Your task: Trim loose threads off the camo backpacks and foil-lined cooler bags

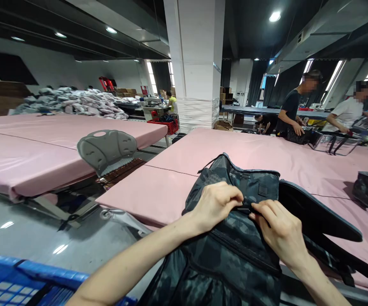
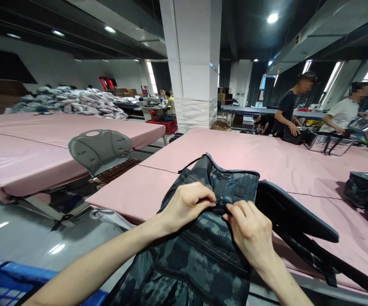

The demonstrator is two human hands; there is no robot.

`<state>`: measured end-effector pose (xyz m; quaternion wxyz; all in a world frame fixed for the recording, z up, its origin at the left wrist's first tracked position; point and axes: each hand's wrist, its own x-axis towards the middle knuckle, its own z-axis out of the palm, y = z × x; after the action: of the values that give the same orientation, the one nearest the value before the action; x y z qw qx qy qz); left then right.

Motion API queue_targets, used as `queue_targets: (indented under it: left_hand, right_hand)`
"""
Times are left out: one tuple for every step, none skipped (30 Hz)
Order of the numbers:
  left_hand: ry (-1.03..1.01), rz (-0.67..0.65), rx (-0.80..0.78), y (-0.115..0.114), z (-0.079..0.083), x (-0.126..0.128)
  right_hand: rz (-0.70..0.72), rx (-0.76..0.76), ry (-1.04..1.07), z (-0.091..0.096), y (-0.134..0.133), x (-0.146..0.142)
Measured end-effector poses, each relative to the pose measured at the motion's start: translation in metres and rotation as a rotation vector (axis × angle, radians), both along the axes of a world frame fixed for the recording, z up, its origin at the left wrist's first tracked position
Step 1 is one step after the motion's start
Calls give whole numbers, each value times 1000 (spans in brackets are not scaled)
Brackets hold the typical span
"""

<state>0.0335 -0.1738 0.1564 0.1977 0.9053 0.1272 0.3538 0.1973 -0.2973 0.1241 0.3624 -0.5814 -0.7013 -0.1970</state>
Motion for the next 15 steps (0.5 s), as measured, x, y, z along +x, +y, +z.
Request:
queue_targets:
  left_hand:
    - [24, -4, 87, -1, -4, -4]
    - [54, -11, 164, -2, -7, -7]
    - [87, -18, 232, -2, -10, -9]
    - [121, -27, 285, -2, -12, -11]
    - [146, -43, 312, -1, -14, -12]
    - [154, -60, 304, 0, -14, -13]
    - [142, -66, 260, 3, -13, -13]
    - [114, -48, 193, 6, -11, -14]
    - [75, -3, 120, 11, -8, -14]
    - [37, 60, 54, 16, -5, -14]
    - [1, 125, 5, 21, -2, -14]
    - [-24, 178, -28, 27, 0, -14]
    - [-36, 209, -50, 31, 2, -15]
    - [-39, 220, -65, 34, 3, -15]
    - [-31, 219, -74, 35, 4, -15]
  right_hand:
    - [25, -40, 18, 1, -1, 3]
    - [40, -66, 58, 3, -2, 6]
    - [33, -68, 104, 5, -3, 10]
    - [-3, -49, 138, 7, -3, 14]
    - [-56, -14, 148, 10, -2, 17]
    - [-108, 19, 134, 12, 0, 20]
    - [-146, 38, 105, 13, 1, 22]
    - [-167, 44, 75, 15, 3, 23]
    - [-175, 40, 52, 15, 5, 22]
    - [-185, 34, 39, 16, 7, 21]
    - [-198, 28, 26, 16, 9, 19]
    - [-213, 26, 8, 16, 11, 17]
    - [-226, 25, -17, 16, 12, 14]
    - [-233, 27, -46, 16, 14, 12]
    - [-234, 31, -74, 16, 15, 10]
